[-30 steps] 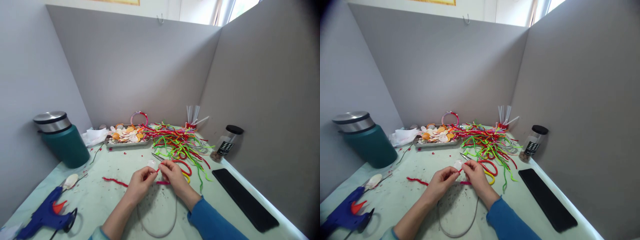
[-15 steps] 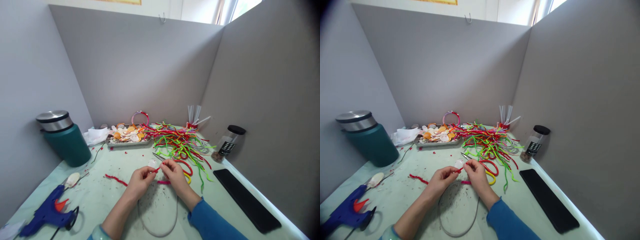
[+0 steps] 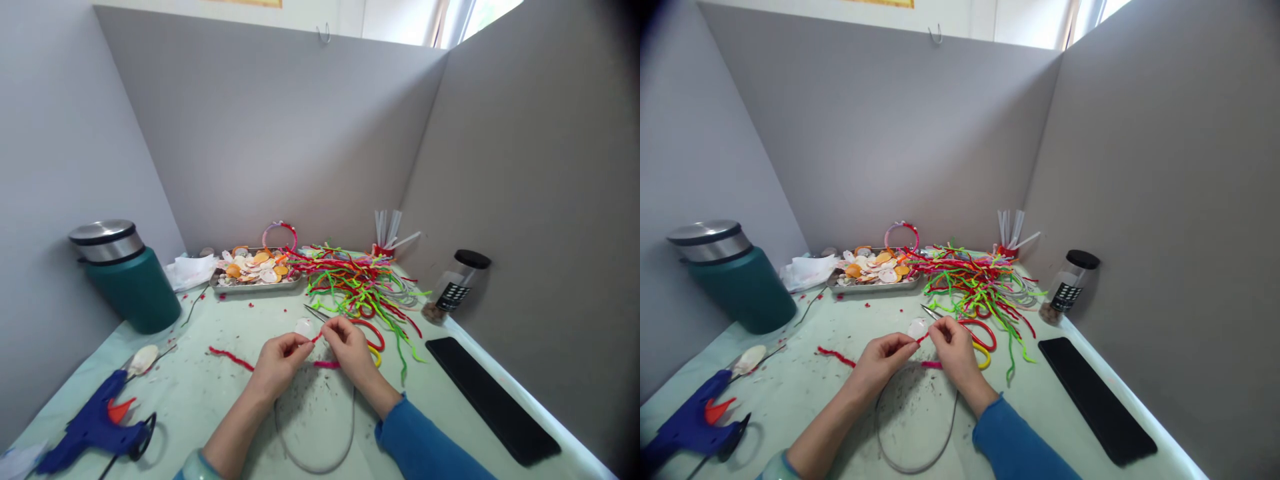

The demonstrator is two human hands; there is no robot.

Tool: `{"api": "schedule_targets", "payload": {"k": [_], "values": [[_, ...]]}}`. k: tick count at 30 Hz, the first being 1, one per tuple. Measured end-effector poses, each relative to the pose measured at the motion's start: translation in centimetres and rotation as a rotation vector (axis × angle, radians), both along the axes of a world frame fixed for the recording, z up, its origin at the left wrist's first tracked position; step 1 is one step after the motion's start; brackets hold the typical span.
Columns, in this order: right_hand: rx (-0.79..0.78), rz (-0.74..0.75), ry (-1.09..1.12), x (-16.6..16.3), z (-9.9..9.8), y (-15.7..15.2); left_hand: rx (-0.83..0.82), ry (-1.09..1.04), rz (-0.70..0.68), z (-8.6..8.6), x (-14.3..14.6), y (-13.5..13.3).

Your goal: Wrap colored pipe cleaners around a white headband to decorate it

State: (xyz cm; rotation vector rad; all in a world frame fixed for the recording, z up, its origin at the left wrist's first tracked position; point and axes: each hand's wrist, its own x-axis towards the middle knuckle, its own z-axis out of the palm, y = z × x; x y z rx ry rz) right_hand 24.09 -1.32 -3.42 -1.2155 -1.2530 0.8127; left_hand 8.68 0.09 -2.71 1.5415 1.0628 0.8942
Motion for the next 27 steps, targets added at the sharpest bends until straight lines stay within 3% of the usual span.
{"api": "schedule_targets", "payload": {"k": [7,10,14,19,22,27], "values": [[-0.247,0.317,0.623,0.3,0.3,-0.2,-0.006,0.004,0.015,0.6,-0.2,-0.1],[-0.258,0.338,0.633,0.6,0.2,-0.1,-0.021,-0.044,-0.005,1.0,-0.1,-0.3],[-0.161,0.254,0.261,1.3,0.4,0.2,-0.035,-0.053,0.020,1.1,-0.3,-0.1],[-0.020,-0.028,-0.598,3.6,1.0,0.2,-0.013,-0.089,0.207,0.6,-1.0,0.6],[-0.043,-0.137,-1.017,5.0,1.1,0.0,-0.078,-0.141,0.319,0.6,-1.5,0.9],[-0.142,-0.107,-1.226,5.7,0.9,-0.1,-0.230,-0.385,0.304,0.4,-2.2,1.3]]}}
